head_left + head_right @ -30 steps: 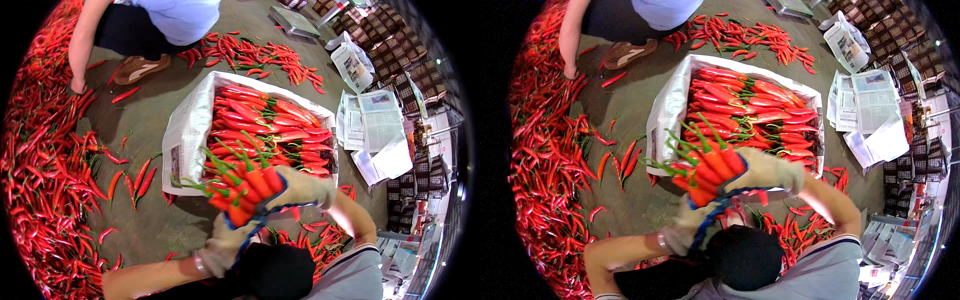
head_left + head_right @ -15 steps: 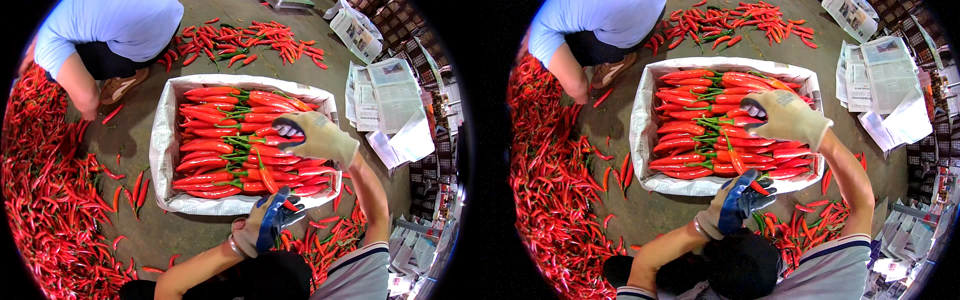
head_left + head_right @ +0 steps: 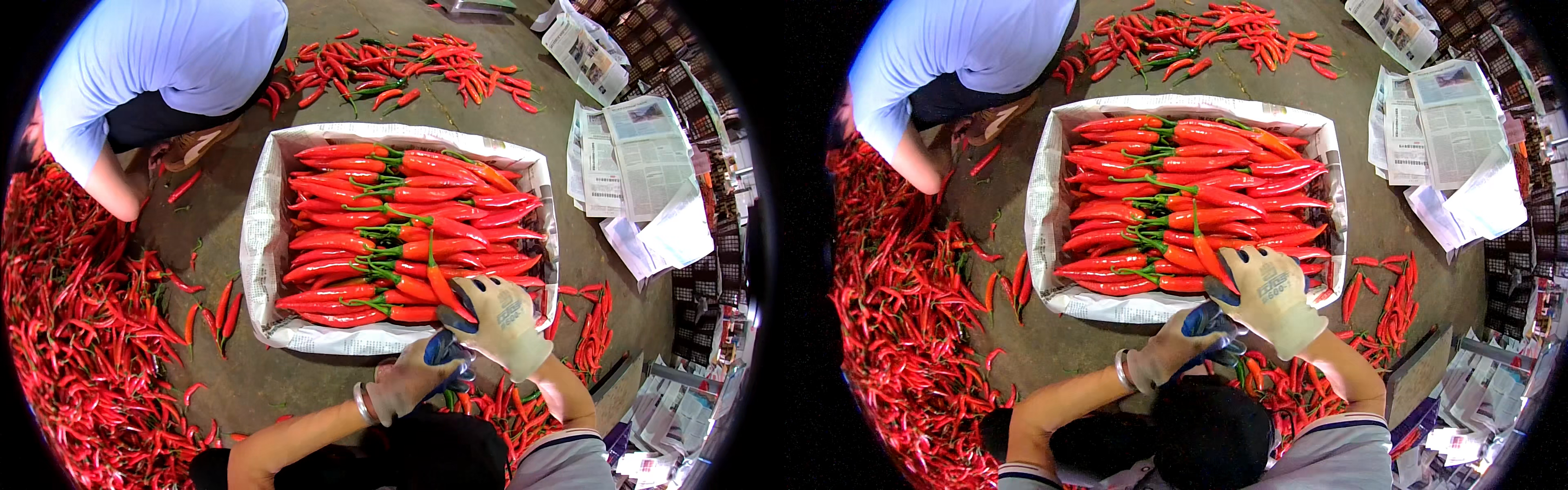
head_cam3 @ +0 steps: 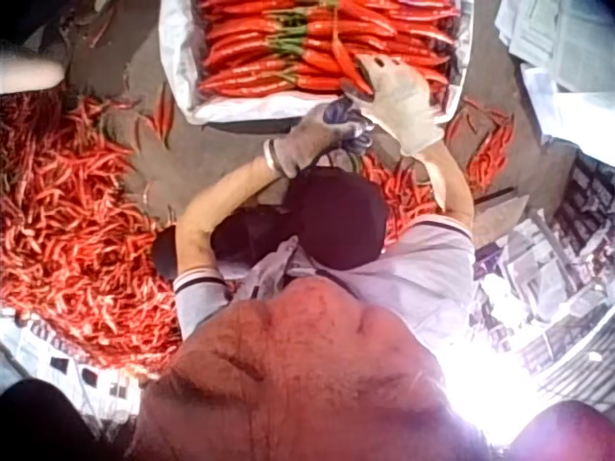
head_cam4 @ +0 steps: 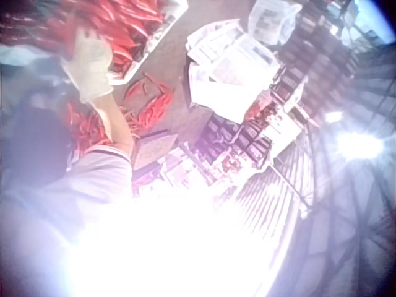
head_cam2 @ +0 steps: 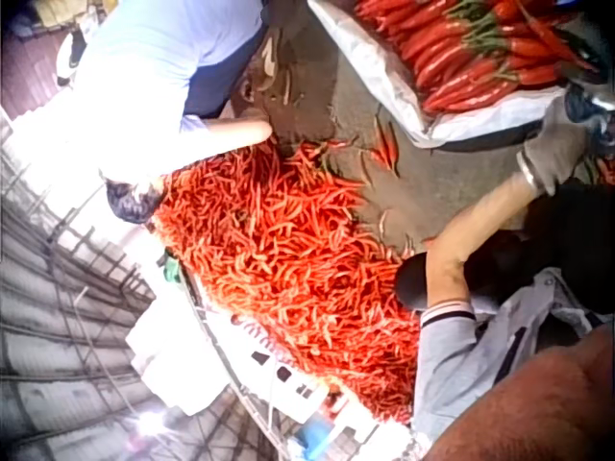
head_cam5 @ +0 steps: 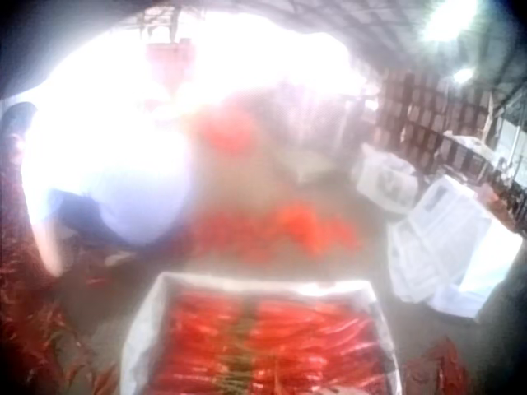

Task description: The person sits on the floor and sorts red chili peppers from a large pile, placing them into a newspaper-lined box. They then lift the box, place it on a scale, and wrap the contents with newspaper.

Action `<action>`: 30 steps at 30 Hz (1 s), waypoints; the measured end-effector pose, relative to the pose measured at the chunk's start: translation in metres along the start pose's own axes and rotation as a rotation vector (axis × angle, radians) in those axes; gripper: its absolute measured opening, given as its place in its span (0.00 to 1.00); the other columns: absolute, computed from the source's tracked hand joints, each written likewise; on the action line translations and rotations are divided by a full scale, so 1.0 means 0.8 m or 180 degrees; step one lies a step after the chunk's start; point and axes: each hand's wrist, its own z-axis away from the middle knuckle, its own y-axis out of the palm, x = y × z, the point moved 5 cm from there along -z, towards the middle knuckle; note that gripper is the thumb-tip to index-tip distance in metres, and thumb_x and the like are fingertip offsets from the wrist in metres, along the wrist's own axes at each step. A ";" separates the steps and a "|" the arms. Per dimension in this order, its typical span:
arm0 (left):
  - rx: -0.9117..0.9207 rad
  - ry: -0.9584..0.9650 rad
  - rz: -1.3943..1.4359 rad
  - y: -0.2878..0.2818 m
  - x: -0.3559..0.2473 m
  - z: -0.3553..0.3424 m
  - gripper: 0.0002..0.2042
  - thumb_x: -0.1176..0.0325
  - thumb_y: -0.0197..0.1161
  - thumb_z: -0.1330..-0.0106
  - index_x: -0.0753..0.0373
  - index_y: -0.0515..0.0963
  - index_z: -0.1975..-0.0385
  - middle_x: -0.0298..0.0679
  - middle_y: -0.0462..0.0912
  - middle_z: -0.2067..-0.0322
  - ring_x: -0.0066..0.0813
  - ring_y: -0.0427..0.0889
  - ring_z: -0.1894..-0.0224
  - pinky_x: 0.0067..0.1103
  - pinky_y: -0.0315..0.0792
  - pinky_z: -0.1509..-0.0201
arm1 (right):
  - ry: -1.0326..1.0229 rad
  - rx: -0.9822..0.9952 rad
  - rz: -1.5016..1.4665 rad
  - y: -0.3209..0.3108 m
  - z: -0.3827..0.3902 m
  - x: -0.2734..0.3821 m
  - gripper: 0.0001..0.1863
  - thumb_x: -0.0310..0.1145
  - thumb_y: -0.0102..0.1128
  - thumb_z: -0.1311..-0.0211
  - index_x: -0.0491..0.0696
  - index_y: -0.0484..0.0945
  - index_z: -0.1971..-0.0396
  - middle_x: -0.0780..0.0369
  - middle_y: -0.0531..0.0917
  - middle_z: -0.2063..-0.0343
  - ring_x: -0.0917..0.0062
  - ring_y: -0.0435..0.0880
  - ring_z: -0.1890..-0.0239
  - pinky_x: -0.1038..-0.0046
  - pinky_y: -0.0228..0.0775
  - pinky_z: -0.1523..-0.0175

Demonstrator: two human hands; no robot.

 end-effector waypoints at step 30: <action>-0.1521 0.2431 -0.5098 -0.048 -0.065 0.020 0.18 0.63 0.59 0.45 0.52 0.77 0.52 0.41 0.75 0.50 0.42 0.71 0.43 0.43 0.62 0.37 | -0.0705 -0.0433 -0.0034 -0.050 -0.052 0.006 0.23 0.44 0.71 0.58 0.53 0.79 0.60 0.58 0.76 0.61 0.62 0.75 0.55 0.61 0.67 0.50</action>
